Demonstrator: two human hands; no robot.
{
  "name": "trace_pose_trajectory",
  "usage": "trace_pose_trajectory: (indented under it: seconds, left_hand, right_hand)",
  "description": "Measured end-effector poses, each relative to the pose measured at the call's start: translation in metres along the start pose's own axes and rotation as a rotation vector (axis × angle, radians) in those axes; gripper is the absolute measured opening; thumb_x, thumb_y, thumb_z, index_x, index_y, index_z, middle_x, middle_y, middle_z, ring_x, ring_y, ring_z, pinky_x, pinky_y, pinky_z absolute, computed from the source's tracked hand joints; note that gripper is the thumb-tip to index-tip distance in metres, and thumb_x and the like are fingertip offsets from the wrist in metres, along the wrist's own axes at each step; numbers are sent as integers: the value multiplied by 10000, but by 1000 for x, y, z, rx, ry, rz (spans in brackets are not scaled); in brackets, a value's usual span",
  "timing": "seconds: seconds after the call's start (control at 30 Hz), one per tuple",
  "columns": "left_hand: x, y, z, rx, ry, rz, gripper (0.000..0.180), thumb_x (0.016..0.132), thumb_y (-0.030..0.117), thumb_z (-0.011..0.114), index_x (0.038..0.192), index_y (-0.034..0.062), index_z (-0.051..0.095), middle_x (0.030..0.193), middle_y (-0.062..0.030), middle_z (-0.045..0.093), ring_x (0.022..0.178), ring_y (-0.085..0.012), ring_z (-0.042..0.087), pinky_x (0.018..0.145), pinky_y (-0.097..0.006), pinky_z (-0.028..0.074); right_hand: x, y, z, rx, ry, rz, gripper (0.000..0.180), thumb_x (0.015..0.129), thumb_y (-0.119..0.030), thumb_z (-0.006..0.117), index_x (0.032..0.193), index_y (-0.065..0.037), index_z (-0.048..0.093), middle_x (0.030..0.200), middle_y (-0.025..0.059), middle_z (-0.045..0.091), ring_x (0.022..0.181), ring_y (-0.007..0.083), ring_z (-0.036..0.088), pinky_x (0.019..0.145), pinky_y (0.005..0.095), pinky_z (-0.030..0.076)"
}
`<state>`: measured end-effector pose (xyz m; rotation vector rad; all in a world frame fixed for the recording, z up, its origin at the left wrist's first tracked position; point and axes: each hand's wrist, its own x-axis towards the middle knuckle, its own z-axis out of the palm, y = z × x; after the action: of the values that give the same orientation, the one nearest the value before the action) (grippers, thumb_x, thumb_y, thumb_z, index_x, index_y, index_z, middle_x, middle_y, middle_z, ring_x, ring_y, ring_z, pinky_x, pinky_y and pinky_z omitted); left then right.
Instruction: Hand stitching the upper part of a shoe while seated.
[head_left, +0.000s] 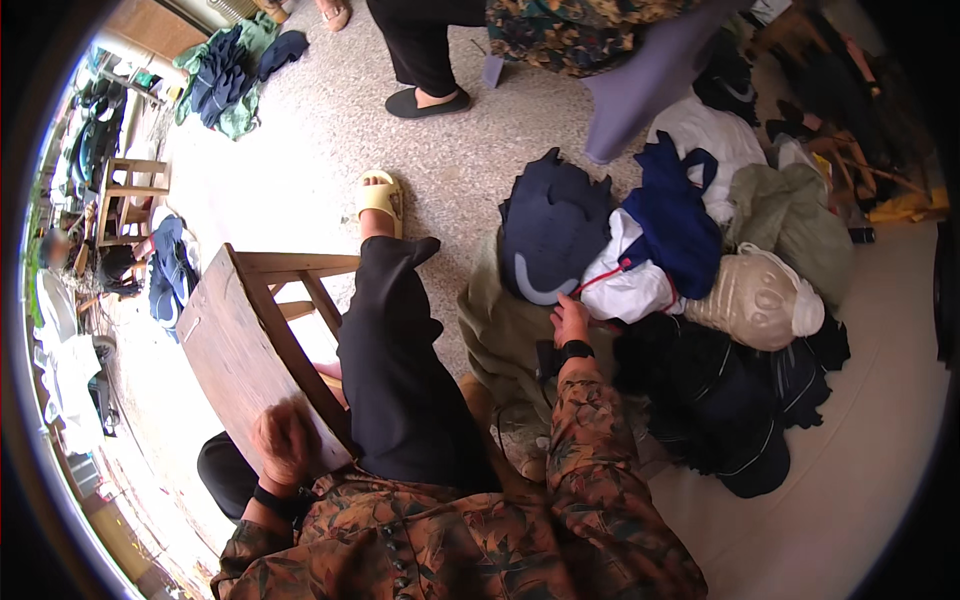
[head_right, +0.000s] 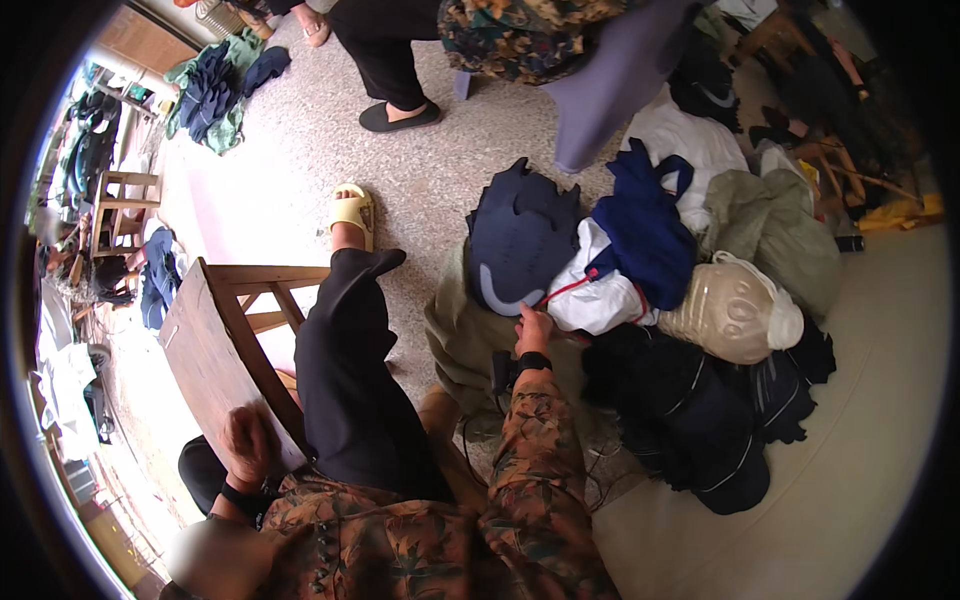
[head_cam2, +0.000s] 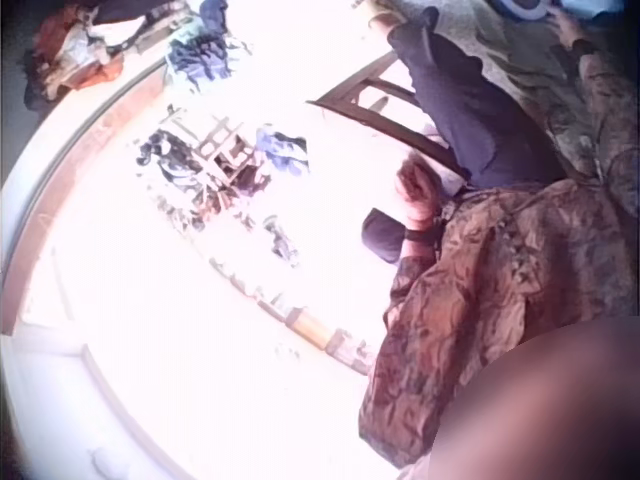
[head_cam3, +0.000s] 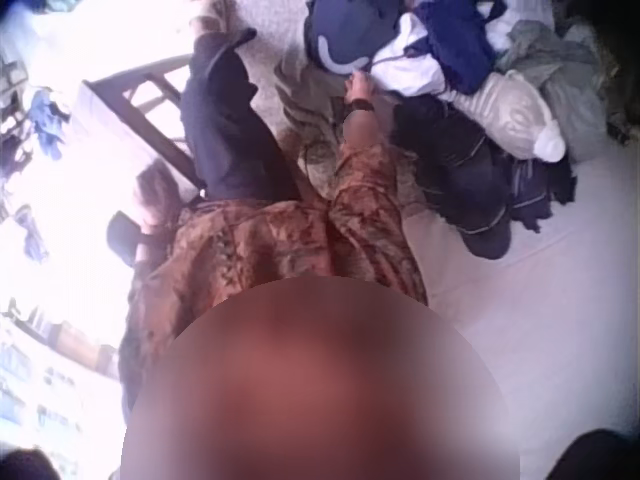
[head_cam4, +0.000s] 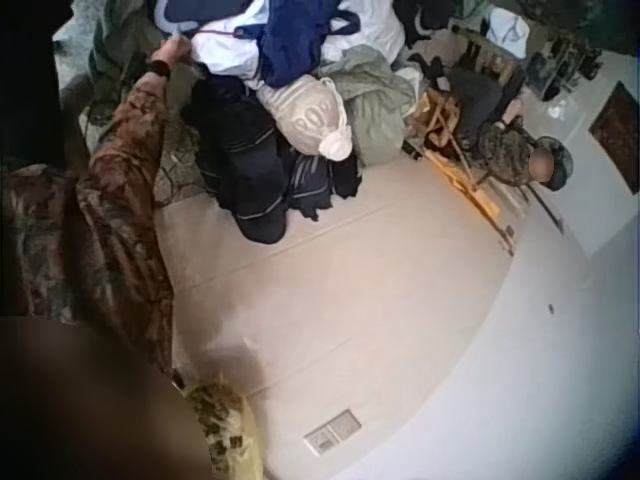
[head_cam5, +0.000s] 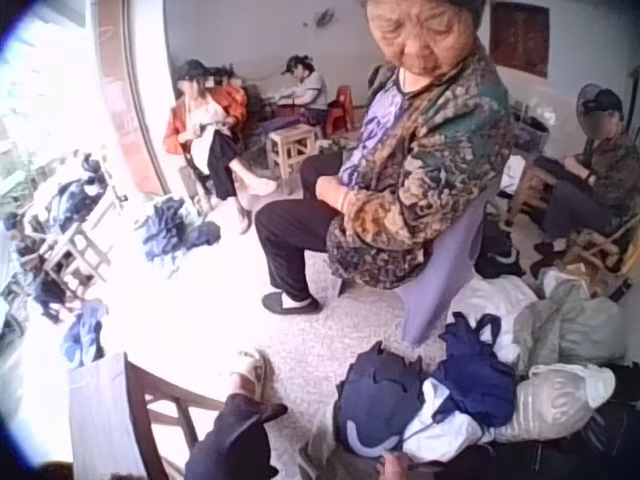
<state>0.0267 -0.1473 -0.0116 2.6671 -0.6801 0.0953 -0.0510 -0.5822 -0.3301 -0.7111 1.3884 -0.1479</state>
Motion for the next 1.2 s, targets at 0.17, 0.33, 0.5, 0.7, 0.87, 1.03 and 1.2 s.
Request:
trace_pose_trajectory:
  seconds: [0.17, 0.33, 0.5, 0.7, 0.87, 1.03, 1.2]
  left_hand:
    - [-1, -1, -6, 31, 2, 37, 144, 738, -56, 550, 849, 32, 526, 682, -138, 542, 576, -334, 540, 543, -402, 425]
    - [11, 2, 5, -63, -19, 69, 200, 677, -76, 560, 817, 53, 500, 650, -114, 506, 537, -308, 510, 516, -389, 400]
    - [9, 2, -4, -25, -10, 55, 211, 667, -75, 565, 818, 58, 504, 628, -98, 482, 520, -293, 488, 503, -381, 381]
    - [10, 6, -11, -24, -18, 45, 200, 668, -66, 586, 801, 62, 509, 607, -79, 454, 499, -273, 463, 494, -374, 366]
    - [11, 5, -8, -9, -14, 50, 202, 666, -67, 594, 796, 62, 508, 599, -76, 446, 492, -270, 458, 492, -372, 362]
    - [15, 6, -5, -37, -24, 62, 211, 657, -69, 591, 803, 57, 504, 607, -84, 460, 495, -271, 461, 492, -373, 365]
    - [9, 5, -10, -5, -51, 42, 225, 654, -71, 587, 815, 57, 496, 612, -88, 460, 492, -273, 459, 490, -373, 367]
  right_hand:
    - [13, 5, 35, 24, 89, 61, 587, 732, -252, 786, 1209, -60, 502, 1235, 150, 455, 1121, 312, 430, 844, 476, 465]
    - [92, 9, -9, -687, 488, -202, 375, 733, -203, 749, 1023, -16, 604, 839, 107, 597, 813, 220, 553, 724, 384, 475]
    - [40, -7, 30, -511, 368, -703, 166, 759, -135, 634, 743, 17, 570, 704, 122, 571, 603, 250, 516, 623, 375, 437]
    - [-57, -148, 83, -531, 263, -1353, 151, 795, -37, 554, 699, 10, 449, 653, 134, 460, 603, 277, 443, 580, 390, 379]
    - [-107, -175, 105, -993, 237, -1622, 106, 773, -6, 551, 716, -14, 462, 717, 156, 507, 748, 359, 536, 628, 449, 433]
    - [-22, -91, 102, -1327, 83, -1097, 163, 782, -139, 636, 861, -20, 558, 838, 175, 597, 813, 382, 584, 736, 435, 492]
    - [10, -23, 79, -886, 287, -921, 304, 770, -181, 689, 975, 8, 568, 933, 234, 631, 840, 413, 605, 782, 447, 489]
